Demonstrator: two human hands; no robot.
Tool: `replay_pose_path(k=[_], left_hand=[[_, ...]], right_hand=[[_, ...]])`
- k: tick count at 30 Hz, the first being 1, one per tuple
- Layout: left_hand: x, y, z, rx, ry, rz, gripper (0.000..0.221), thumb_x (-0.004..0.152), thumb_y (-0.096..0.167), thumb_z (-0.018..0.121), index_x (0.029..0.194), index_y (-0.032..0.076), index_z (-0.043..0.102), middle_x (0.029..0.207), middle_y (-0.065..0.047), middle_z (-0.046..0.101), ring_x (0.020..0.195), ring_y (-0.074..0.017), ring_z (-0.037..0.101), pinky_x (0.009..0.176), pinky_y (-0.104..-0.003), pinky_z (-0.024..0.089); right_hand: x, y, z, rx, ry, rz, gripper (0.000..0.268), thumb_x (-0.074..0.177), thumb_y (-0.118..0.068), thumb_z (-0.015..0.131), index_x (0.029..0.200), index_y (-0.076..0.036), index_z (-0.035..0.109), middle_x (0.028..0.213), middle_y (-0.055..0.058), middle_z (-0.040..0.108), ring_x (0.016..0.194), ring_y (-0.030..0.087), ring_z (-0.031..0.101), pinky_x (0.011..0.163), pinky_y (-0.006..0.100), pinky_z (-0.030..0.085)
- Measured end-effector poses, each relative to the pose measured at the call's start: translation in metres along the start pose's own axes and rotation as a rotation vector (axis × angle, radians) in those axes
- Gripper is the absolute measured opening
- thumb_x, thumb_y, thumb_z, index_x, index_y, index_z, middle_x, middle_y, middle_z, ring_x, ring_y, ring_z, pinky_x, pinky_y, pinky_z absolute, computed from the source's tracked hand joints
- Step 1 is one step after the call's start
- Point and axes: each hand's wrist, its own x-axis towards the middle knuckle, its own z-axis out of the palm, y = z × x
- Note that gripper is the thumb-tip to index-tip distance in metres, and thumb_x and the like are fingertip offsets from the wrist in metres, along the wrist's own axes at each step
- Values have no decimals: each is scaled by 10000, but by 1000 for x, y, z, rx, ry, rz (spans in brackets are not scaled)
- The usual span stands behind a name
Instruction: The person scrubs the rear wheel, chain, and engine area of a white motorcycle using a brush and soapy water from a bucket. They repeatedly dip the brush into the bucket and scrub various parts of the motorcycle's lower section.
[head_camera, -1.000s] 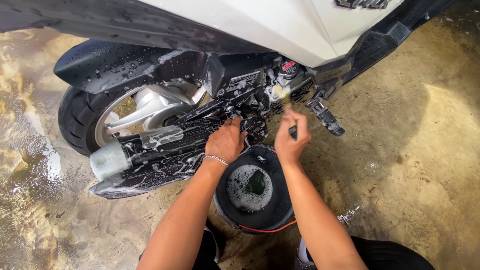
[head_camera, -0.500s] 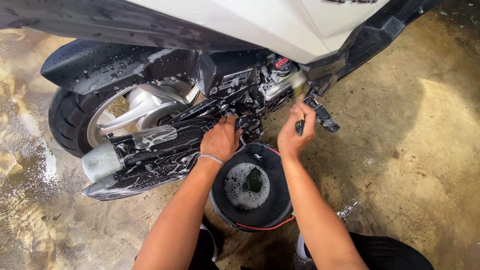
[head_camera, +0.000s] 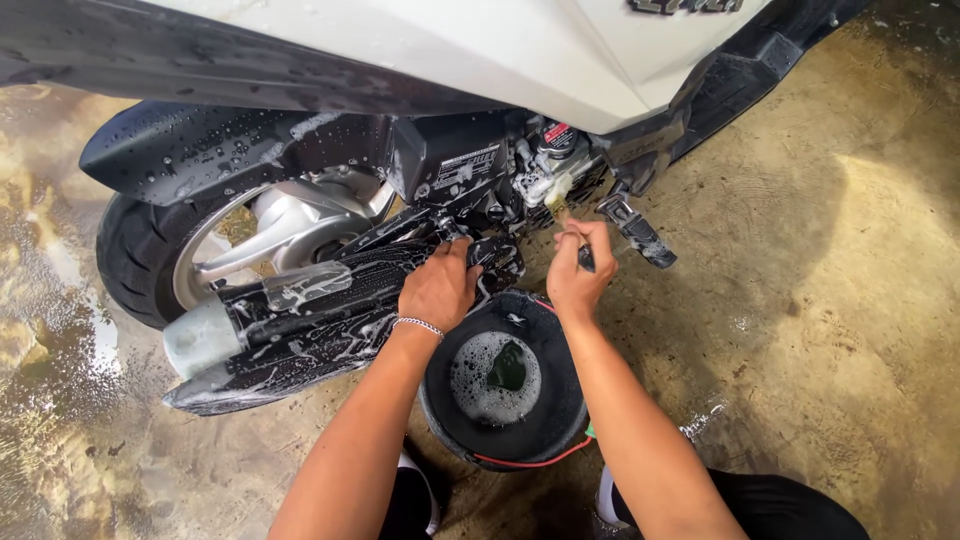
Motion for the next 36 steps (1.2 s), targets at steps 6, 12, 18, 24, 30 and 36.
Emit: replay_pose_path(k=[6, 12, 18, 24, 30, 36], left_hand=[[4, -3, 3, 13, 7, -9, 522, 1007, 315, 565, 1471, 92, 480, 1290, -204, 630, 1082, -434, 690, 875, -575, 583], [1, 0, 0, 21, 22, 0, 518, 1007, 308, 561, 1466, 82, 481, 1271, -210, 635, 1074, -433, 692, 864, -576, 586], [1, -1, 0, 14, 24, 16, 519, 1006, 301, 568, 1462, 66, 493, 1260, -207, 644, 1075, -424, 695, 860, -577, 587], [0, -1, 2, 24, 51, 23, 506, 1004, 295, 576, 1448, 64, 501, 1238, -208, 648, 1068, -414, 697, 841, -565, 594], [0, -3, 4, 33, 55, 41, 507, 1006, 288, 575, 1449, 55, 500, 1229, -214, 650, 1054, -409, 703, 822, -566, 599], [3, -4, 2, 17, 39, 28, 508, 1002, 296, 585, 1447, 65, 501, 1224, -212, 650, 1053, -417, 701, 846, -569, 592]], right_hand=[[-2, 39, 21, 33, 11, 30, 115, 954, -81, 553, 989, -74, 663, 730, 118, 727, 676, 249, 700, 676, 385, 508], [5, 6, 13, 150, 99, 75, 161, 990, -103, 504, 1057, -46, 639, 821, 125, 750, 733, 172, 686, 671, 288, 507], [9, 25, 7, 163, 73, 126, 167, 936, -84, 491, 950, -81, 657, 695, 85, 684, 690, 154, 623, 686, 305, 479], [-6, 24, 9, 94, -43, 70, 167, 988, -34, 487, 945, -73, 644, 715, 112, 691, 728, 236, 663, 765, 357, 520], [6, 24, 20, 83, -23, -2, 140, 1010, -21, 449, 1004, -61, 583, 790, 135, 681, 834, 289, 665, 846, 421, 487], [10, 30, 7, 59, -23, 0, 167, 1053, -160, 494, 1174, -79, 575, 934, 149, 738, 1001, 311, 684, 934, 467, 460]])
